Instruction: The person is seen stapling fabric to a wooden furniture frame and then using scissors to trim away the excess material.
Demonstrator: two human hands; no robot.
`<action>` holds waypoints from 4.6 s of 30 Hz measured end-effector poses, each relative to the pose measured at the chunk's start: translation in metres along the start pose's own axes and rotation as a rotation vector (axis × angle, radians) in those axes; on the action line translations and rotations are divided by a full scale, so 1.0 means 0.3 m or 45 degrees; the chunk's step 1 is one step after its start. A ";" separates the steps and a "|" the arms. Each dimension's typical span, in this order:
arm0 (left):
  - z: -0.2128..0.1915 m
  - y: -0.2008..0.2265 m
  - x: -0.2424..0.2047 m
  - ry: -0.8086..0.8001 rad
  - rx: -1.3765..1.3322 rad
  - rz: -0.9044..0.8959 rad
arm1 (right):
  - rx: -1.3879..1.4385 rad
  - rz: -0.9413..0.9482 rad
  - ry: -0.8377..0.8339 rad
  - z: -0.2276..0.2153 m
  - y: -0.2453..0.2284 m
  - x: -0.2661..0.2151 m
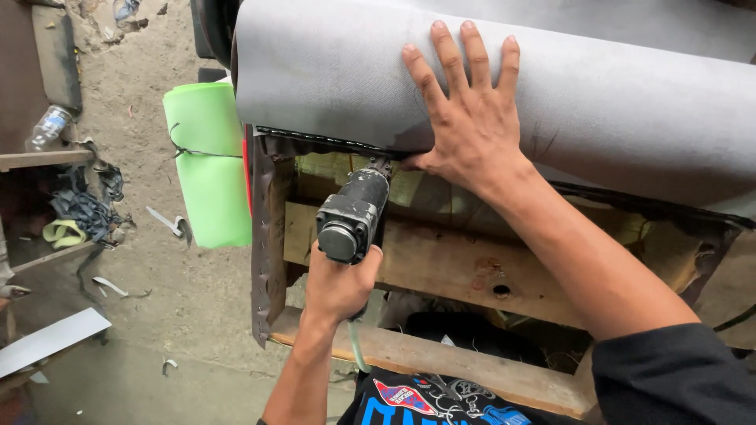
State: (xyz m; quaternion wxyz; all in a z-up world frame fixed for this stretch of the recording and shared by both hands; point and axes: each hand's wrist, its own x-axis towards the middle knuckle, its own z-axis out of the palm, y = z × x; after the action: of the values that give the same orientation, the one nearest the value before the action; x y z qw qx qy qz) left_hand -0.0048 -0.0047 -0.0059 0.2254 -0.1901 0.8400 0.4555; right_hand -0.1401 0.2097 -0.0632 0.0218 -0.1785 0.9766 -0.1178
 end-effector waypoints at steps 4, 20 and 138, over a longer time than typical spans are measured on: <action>-0.016 0.008 0.018 0.003 0.015 -0.013 | -0.003 0.019 -0.050 0.005 0.003 0.006; 0.001 -0.040 0.045 -0.069 0.074 0.172 | 0.012 0.019 0.028 0.001 -0.004 0.000; -0.118 -0.011 -0.263 0.020 -0.306 0.043 | 0.004 -0.061 -0.122 0.012 0.035 0.021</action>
State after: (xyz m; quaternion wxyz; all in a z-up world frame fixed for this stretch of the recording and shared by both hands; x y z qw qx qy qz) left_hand 0.0548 -0.0275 0.0526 0.1865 -0.2051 0.7841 0.5553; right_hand -0.1493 0.2163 -0.0693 0.0661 -0.2073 0.9697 -0.1111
